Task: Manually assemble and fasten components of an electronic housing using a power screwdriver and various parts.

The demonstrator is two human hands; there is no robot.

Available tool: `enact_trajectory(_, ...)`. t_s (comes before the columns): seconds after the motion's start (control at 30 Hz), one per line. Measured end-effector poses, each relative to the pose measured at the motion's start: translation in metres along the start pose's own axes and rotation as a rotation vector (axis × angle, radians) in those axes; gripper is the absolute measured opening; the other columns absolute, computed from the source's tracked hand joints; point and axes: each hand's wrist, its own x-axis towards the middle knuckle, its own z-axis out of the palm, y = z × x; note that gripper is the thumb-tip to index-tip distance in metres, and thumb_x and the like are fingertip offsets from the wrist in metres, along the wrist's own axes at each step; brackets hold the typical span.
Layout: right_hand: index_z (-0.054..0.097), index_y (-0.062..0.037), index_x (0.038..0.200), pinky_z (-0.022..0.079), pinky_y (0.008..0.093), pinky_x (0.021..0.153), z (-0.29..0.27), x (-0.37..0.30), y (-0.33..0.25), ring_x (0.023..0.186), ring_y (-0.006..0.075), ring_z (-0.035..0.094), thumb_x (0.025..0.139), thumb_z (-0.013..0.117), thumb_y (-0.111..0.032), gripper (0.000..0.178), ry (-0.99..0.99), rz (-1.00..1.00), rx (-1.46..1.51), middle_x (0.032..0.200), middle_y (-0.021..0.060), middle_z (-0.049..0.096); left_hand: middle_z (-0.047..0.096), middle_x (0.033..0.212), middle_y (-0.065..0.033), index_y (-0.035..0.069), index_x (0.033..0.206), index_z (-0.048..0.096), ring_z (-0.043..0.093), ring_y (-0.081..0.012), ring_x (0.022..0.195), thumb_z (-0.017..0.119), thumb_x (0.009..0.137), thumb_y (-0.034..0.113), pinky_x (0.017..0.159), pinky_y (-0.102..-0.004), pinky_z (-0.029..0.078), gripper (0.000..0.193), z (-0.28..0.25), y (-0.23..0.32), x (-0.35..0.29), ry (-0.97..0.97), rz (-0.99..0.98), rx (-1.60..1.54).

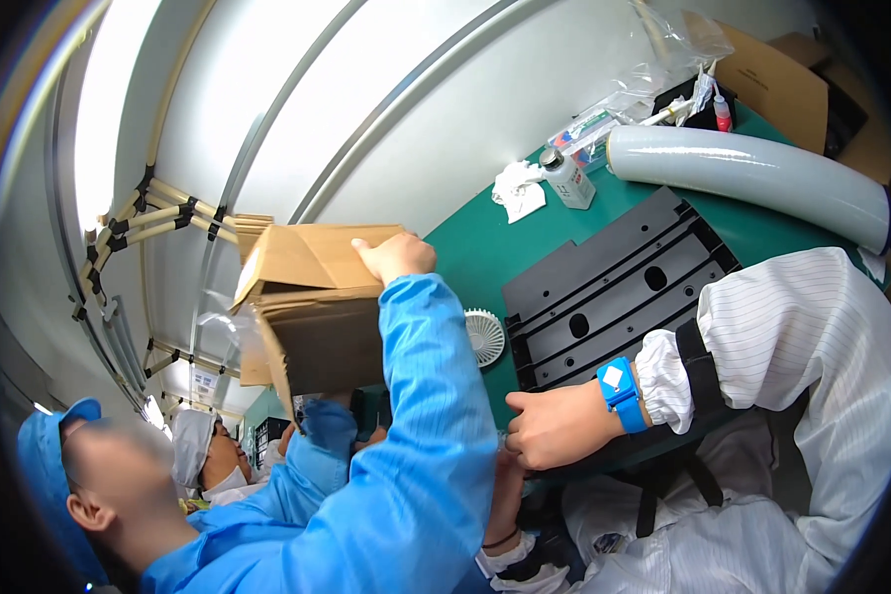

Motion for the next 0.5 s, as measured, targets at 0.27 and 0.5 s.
enact_trajectory(0.27, 0.068, -0.0123, 0.069, 0.034, 0.0372, 0.074, 0.021, -0.012, 0.006, 0.068, 0.0212, 0.060, 0.076, 0.067, -0.017, 0.008, 0.013, 0.051, 0.033, 0.071, 0.0016, 0.062, 0.057, 0.074, -0.0097, 0.003, 0.085, 0.051, 0.056, -0.0288, 0.076, 0.067, 0.061, 0.079, 0.064, -0.0371, 0.048, 0.082, -0.084, -0.050, -0.111, 0.174, 0.042, 0.566)
enact_trajectory(0.5, 0.066, -0.0117, 0.067, 0.034, 0.0359, 0.073, 0.000, -0.009, 0.001, 0.065, 0.0200, 0.059, 0.073, 0.069, -0.018, 0.009, -0.016, 0.036, 0.029, 0.069, 0.0005, 0.062, 0.068, 0.098, -0.0076, -0.004, 0.106, 0.059, 0.062, -0.0129, 0.086, 0.061, 0.094, 0.013, 0.076, -0.0268, 0.048, 0.020, 0.042, 0.214, -0.322, -0.015, 0.227, 3.338)
